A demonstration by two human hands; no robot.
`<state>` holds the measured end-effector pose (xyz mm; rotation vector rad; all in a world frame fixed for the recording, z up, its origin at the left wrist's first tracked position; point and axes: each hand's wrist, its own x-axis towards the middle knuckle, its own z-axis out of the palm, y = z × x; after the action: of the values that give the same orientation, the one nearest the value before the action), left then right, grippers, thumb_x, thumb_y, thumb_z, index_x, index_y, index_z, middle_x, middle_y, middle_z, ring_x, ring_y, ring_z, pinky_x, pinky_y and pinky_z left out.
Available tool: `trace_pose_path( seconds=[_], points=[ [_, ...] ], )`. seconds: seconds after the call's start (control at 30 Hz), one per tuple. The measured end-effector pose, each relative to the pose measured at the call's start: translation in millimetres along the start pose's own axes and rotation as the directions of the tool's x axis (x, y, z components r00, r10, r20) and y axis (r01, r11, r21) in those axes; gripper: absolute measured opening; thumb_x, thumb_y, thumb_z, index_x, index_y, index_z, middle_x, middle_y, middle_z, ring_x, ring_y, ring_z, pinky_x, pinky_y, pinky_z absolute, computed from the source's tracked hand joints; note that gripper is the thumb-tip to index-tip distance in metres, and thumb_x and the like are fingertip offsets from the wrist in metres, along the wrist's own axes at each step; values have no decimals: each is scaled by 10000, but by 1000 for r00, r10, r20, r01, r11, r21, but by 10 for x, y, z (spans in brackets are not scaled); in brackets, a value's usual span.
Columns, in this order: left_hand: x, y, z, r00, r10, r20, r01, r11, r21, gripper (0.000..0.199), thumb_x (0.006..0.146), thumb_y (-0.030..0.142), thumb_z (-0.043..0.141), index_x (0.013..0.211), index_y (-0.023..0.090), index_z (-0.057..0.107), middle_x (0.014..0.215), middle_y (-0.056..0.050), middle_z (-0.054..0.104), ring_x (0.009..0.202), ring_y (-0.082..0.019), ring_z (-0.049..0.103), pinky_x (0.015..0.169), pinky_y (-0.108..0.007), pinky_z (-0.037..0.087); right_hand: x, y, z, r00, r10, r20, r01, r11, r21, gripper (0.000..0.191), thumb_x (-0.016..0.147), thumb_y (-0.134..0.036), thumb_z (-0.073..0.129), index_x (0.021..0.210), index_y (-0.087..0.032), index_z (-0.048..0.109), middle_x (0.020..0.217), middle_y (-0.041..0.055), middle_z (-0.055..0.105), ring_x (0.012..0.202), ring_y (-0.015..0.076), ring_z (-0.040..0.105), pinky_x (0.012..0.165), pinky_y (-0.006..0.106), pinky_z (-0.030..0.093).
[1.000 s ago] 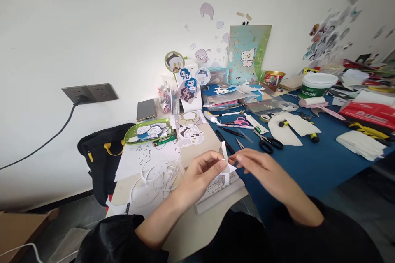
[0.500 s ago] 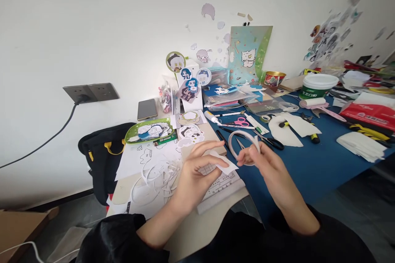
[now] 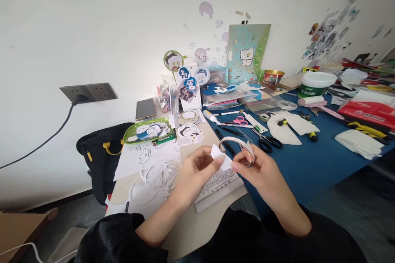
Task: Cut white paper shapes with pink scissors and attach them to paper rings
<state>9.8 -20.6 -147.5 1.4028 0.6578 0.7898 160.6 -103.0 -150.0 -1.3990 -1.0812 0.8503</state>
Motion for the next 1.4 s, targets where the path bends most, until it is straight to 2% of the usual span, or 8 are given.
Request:
trace_pose_path(
  seconds=[0.17,0.37,0.6,0.73,0.87,1.07,1.23,1.4],
  points=[
    [63,-39,-14,993,-117,0,117,993,-31,170,686,323,753,717,164,701,607,-4,663,589,-128,583,611,-248,470,3,-12,-25,1000,14,8,-15,999,43,327,882,-373,529,658,-221,344,649,-47,396,619,130,359,610,281,309],
    [100,-76,-84,982,-134,-129,106,972,-208,163,708,312,746,807,184,732,818,-30,727,786,-154,622,730,-253,477,-41,-30,-131,993,42,106,-60,982,180,319,948,-433,402,724,-216,471,614,-41,324,583,138,284,583,302,262],
    [98,-118,-57,975,-222,2,217,952,-215,282,733,371,709,899,142,708,824,-62,696,729,-158,592,521,-210,384,-99,73,27,989,81,121,-119,926,358,212,882,-440,525,907,-233,565,567,-60,355,503,111,246,509,281,211],
    [95,-127,-45,968,-250,-4,243,945,-219,309,733,391,702,916,143,685,802,-58,677,725,-163,599,451,-193,335,-64,133,57,1000,15,-4,-14,960,280,181,848,-405,598,880,-235,651,594,-41,394,515,110,315,503,273,291],
    [98,-124,-43,964,-264,19,261,934,-243,273,737,360,704,902,144,690,754,-51,676,724,-164,598,459,-193,355,-71,126,18,991,-86,-103,107,968,228,82,808,-332,663,797,-258,695,887,27,538,632,129,476,540,271,405],
    [128,-175,-77,953,-291,-86,264,934,-242,206,663,300,778,806,159,734,792,-33,707,748,-142,618,650,-215,472,-180,-96,-88,968,-253,5,252,965,-71,97,839,-252,632,777,-262,707,866,28,624,574,121,551,474,250,414],
    [105,-157,-65,968,-248,-36,232,939,-253,186,643,282,796,764,157,732,739,-33,724,704,-139,641,710,-239,490,-120,-204,42,984,-104,142,122,985,-123,136,842,-291,607,761,-219,688,600,-6,609,453,124,523,463,265,398],
    [73,-94,-37,966,-260,-6,247,923,-296,190,678,291,766,801,149,740,773,-48,736,743,-169,671,771,-278,512,8,-127,176,993,56,107,-36,984,-176,155,822,-319,597,752,-214,686,390,-60,421,378,127,424,423,261,334]
  ],
)
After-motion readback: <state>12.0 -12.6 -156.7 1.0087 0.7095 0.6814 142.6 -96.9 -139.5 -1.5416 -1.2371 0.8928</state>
